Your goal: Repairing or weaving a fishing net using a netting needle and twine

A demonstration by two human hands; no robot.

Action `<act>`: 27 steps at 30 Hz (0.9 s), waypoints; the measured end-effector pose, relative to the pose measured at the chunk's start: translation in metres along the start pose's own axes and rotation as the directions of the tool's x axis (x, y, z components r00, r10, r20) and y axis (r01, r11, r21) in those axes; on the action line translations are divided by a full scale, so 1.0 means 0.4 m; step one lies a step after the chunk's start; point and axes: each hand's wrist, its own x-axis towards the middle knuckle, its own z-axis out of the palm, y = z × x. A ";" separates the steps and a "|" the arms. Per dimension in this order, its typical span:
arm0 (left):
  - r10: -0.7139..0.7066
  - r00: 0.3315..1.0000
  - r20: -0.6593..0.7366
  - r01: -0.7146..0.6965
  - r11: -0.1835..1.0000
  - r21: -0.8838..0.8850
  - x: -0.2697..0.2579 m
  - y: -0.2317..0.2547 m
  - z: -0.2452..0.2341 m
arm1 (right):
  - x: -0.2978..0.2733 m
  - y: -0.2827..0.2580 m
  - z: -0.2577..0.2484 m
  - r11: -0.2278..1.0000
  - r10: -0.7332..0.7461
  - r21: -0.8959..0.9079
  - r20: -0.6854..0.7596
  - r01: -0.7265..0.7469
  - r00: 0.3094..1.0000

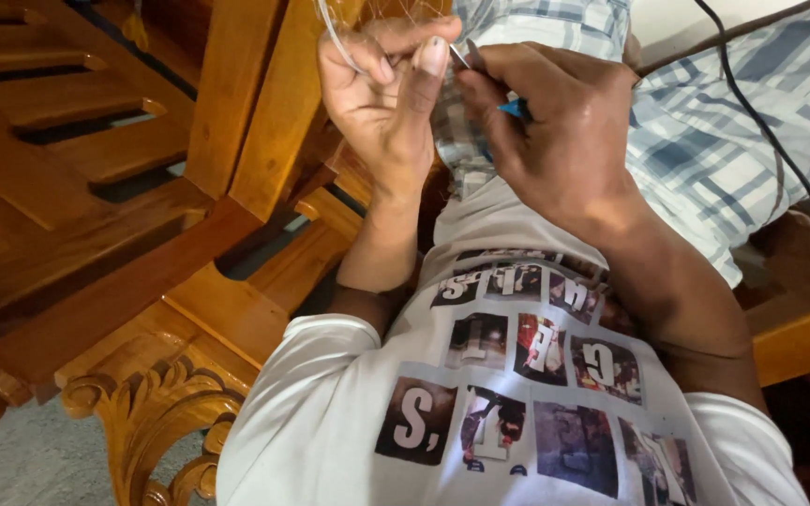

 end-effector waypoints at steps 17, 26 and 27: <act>0.030 0.999 0.034 -0.033 0.994 0.104 -0.018 -0.018 -0.009 | -0.006 0.005 0.002 0.995 -0.029 -0.101 -0.010 0.028 1.000; 0.011 1.000 0.003 -0.011 0.996 0.088 -0.022 -0.019 0.002 | -0.016 0.015 0.007 0.989 0.008 -0.146 0.001 -0.007 1.000; 0.019 1.000 0.002 -0.019 0.996 0.088 -0.021 -0.019 0.006 | -0.018 0.019 0.010 0.991 -0.008 -0.137 -0.001 0.008 1.000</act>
